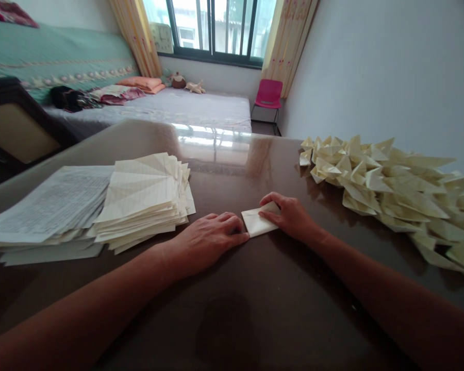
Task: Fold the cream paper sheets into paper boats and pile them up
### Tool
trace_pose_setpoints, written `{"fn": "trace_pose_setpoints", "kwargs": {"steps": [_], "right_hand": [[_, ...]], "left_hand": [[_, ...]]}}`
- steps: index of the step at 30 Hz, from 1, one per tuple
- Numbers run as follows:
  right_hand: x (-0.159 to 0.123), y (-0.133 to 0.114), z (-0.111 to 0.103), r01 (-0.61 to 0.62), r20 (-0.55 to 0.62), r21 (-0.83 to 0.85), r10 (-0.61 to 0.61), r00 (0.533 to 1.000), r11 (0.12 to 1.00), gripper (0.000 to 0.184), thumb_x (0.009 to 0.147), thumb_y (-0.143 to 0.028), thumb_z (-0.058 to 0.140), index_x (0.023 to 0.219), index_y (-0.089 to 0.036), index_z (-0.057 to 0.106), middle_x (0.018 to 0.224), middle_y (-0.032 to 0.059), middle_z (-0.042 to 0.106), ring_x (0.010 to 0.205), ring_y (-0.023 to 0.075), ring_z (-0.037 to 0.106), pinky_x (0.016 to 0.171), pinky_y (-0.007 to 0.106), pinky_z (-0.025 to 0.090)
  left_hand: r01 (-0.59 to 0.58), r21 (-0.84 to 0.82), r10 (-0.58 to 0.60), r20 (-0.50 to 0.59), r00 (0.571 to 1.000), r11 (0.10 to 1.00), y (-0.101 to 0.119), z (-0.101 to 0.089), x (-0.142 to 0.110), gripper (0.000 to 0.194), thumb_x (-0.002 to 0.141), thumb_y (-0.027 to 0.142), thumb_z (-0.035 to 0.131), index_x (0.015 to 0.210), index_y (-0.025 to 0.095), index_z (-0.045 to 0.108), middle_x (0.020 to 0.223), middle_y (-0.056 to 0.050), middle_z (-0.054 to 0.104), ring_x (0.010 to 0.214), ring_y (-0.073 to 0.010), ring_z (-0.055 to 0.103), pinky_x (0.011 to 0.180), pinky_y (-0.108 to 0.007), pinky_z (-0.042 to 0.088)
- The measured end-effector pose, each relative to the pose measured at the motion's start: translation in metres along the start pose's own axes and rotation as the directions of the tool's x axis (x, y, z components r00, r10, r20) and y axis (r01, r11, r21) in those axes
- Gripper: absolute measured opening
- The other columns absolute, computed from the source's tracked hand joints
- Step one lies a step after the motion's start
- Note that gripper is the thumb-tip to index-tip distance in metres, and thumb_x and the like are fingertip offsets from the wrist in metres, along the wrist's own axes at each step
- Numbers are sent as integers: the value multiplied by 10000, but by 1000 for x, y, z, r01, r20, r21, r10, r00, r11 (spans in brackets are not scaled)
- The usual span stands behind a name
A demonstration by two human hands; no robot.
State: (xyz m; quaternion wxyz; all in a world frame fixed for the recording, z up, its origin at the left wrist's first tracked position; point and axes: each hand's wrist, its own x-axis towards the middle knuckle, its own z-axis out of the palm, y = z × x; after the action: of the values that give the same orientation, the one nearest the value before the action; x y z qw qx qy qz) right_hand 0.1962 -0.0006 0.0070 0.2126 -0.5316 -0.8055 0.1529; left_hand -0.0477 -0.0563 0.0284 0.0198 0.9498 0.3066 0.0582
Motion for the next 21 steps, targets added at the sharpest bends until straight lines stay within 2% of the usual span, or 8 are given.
{"fn": "trace_pose_setpoints", "kwargs": {"steps": [11, 15, 17, 21], "right_hand": [[2, 1, 3, 26, -4, -42, -26, 1000, 999, 204, 799, -400, 618, 926, -243, 651, 762, -4, 672, 629, 147, 567, 590, 244, 373], [2, 1, 2, 36, 8, -28, -35, 999, 999, 191, 806, -390, 617, 927, -245, 642, 802, -5, 686, 680, 157, 597, 626, 250, 397], [2, 1, 2, 46, 7, -22, -46, 999, 999, 186, 816, -385, 607, 934, -244, 639, 822, -1, 692, 707, 163, 612, 652, 258, 412], [1, 3, 4, 56, -1, -36, -56, 998, 998, 181, 830, -383, 598, 948, -250, 630, 867, 4, 699, 766, 182, 634, 693, 278, 432]], "left_hand": [[9, -41, -10, -13, 1000, 999, -3, 1, 1, 319, 935, 261, 468, 1234, 317, 564, 1135, -28, 596, 1011, -179, 567, 883, -313, 448], [43, -61, -49, -115, 992, 997, 0, 4, 5, 318, 968, 261, 380, 1213, 246, 583, 1237, -42, 598, 1163, -185, 525, 957, -311, 436], [31, -57, -39, -144, 989, 998, 3, 9, 7, 392, 976, 340, 372, 1326, 211, 492, 1377, -61, 514, 1309, -202, 412, 1064, -340, 360], [-13, -52, 13, 0, 1000, 999, 8, 21, 7, 626, 956, 513, 346, 1479, 187, 234, 1526, -80, 304, 1413, -207, 258, 1150, -377, 224]]}}
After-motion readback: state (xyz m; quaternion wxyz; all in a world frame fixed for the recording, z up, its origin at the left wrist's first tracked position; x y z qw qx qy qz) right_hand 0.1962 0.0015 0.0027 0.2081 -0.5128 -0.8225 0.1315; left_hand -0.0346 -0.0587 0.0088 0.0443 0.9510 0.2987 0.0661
